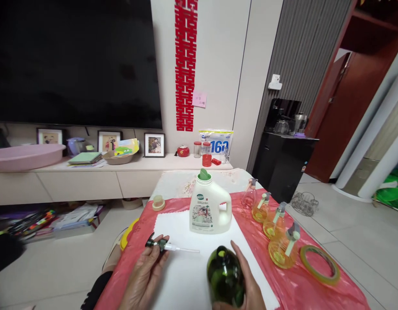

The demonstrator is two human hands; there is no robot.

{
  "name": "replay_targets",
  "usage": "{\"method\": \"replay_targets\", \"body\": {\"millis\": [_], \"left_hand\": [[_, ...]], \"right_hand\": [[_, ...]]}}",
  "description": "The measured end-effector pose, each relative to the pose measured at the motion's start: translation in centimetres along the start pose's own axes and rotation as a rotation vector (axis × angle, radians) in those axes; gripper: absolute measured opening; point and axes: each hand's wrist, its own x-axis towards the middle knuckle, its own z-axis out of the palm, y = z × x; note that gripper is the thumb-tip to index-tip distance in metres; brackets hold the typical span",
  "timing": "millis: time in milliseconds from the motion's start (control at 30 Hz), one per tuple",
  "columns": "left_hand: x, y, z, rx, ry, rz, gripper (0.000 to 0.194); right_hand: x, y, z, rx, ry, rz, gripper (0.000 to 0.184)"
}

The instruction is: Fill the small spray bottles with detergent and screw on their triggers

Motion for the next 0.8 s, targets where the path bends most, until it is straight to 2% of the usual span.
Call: {"method": "replay_targets", "body": {"millis": [100, 200, 367, 600, 800], "left_hand": [[0.6, -0.7, -0.4, -0.003, -0.069, -0.022, 0.046], [0.8, -1.1, -0.8, -0.012, -0.111, -0.052, 0.048], [0.9, -1.8, -1.9, -0.021, -0.17, -0.118, 0.044], [1.2, -2.1, -2.5, -0.034, -0.198, -0.173, 0.045], [1.3, -2.2, -2.7, -0.008, -0.218, -0.176, 0.043]], "right_hand": [[1.8, -1.6, -1.2, -0.039, 0.007, -0.001, 0.104], [4.5, -3.5, -2.5, -0.189, -0.009, -0.053, 0.106], [9.4, -7.3, -3.8, -0.355, -0.003, -0.137, 0.099], [15.3, -11.4, -3.7, -0.655, -0.007, -0.265, 0.093], [19.1, -12.8, -3.0, -0.877, -0.065, -0.397, 0.092]]}}
